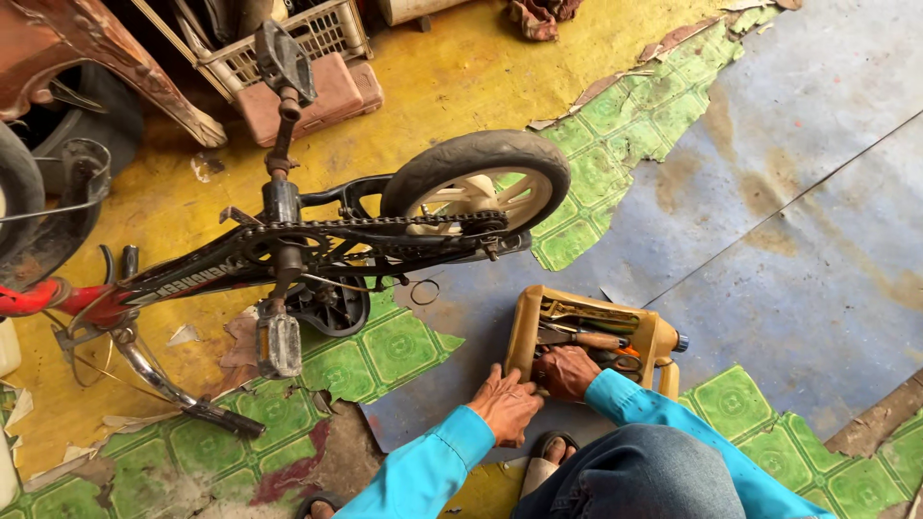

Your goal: The person flips a small children's bicycle upside down on the floor and repairs it. They turn the pedals and rear wheel, then use a wrench to loosen and adjust the rear wheel axle nuts and chain, working on the bike by hand throughout.

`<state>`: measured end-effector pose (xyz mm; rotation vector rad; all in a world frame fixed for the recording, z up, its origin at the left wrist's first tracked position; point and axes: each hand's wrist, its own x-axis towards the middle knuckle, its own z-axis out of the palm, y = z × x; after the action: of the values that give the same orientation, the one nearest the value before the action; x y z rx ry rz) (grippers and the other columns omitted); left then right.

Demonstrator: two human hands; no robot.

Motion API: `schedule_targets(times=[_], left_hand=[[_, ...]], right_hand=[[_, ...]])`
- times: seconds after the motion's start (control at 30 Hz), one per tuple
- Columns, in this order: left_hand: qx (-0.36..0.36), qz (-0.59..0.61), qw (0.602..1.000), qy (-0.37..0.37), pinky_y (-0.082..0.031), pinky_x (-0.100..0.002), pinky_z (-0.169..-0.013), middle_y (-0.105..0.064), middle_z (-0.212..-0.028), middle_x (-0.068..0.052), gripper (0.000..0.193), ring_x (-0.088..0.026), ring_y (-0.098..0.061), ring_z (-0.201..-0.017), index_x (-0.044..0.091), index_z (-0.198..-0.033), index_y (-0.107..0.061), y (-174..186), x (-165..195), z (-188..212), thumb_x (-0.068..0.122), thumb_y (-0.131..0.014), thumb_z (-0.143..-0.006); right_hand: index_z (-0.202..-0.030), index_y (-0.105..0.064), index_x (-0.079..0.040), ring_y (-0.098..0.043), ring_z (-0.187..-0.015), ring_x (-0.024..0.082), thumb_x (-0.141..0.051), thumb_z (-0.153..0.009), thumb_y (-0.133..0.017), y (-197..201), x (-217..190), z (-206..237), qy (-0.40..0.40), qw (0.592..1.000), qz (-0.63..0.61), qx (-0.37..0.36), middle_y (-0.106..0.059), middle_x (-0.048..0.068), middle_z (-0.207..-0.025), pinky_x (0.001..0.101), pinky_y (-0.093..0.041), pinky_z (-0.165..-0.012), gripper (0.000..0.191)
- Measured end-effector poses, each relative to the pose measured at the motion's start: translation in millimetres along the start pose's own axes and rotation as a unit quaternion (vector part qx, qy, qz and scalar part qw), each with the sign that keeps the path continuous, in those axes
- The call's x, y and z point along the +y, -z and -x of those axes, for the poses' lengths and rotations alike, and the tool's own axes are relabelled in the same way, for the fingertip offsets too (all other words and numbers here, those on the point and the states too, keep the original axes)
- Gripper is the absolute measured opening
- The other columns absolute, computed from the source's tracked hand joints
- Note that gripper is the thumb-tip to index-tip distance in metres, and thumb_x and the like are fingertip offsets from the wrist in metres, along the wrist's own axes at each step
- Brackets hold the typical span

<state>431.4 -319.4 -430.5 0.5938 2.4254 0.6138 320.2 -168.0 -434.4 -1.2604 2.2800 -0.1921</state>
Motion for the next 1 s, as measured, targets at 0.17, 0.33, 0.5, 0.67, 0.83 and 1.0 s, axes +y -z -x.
schedule_targets(times=[0.17,0.33,0.5,0.67,0.83,1.0], left_hand=[[0.025,0.034,0.999,-0.005,-0.035,-0.065,-0.104,-0.062,-0.113,-0.012,0.030,-0.034,-0.053,-0.119,0.007,-0.103,-0.069,48,9,25,0.017,-0.080,-0.076],[0.111,-0.051,0.991,-0.059,-0.040,-0.060,-0.103,-0.066,-0.102,-0.015,0.010,-0.035,-0.059,-0.108,0.007,-0.093,-0.074,128,54,70,0.014,-0.072,-0.085],[0.299,-0.054,0.930,-0.209,-0.042,-0.057,-0.101,-0.067,-0.103,-0.016,0.014,-0.035,-0.060,-0.107,0.005,-0.096,-0.073,168,124,116,0.013,-0.072,-0.084],[0.354,-0.026,0.891,-0.282,-0.043,-0.055,-0.099,-0.067,-0.104,-0.017,0.017,-0.036,-0.061,-0.106,0.004,-0.099,-0.071,191,158,136,0.011,-0.073,-0.083],[0.370,-0.026,0.884,-0.283,-0.045,-0.053,-0.097,-0.068,-0.105,-0.017,0.021,-0.037,-0.061,-0.105,0.002,-0.102,-0.070,206,133,170,0.010,-0.074,-0.083],[0.386,0.002,0.881,-0.274,-0.047,-0.050,-0.096,-0.069,-0.105,-0.018,0.026,-0.037,-0.062,-0.105,0.000,-0.105,-0.069,221,127,179,0.009,-0.075,-0.082]], right_hand=[[-0.101,-0.065,-0.009,-0.067,-0.080,0.038,-0.015,-0.089,-0.066,16,4,14,0.052,0.997,-0.061,-0.003,-0.070,0.016,-0.092,0.0500,-0.052,-0.066,0.014],[-0.107,-0.059,-0.004,-0.067,-0.088,0.037,-0.004,-0.087,-0.065,15,29,44,0.084,0.978,-0.136,0.131,-0.065,0.018,-0.096,0.0463,-0.053,-0.071,0.021],[-0.114,-0.061,-0.006,-0.070,-0.091,0.033,-0.001,-0.096,-0.060,-4,30,76,0.075,0.928,-0.213,0.294,-0.068,0.013,-0.099,0.0409,-0.057,-0.077,0.019],[-0.126,-0.067,-0.007,-0.066,-0.080,0.031,-0.003,-0.098,-0.061,14,19,73,-0.055,0.901,-0.174,0.393,-0.066,0.015,-0.094,0.0412,-0.054,-0.071,0.029],[-0.134,-0.063,-0.009,-0.073,-0.085,0.025,-0.002,-0.102,-0.054,64,-8,35,-0.070,0.885,-0.306,0.343,-0.067,0.012,-0.096,0.0357,-0.061,-0.074,0.033],[-0.125,-0.066,-0.008,-0.074,-0.092,0.028,-0.002,-0.099,-0.065,99,-19,-10,0.050,0.877,-0.275,0.390,-0.072,0.015,-0.102,0.0393,-0.059,-0.079,0.027]])
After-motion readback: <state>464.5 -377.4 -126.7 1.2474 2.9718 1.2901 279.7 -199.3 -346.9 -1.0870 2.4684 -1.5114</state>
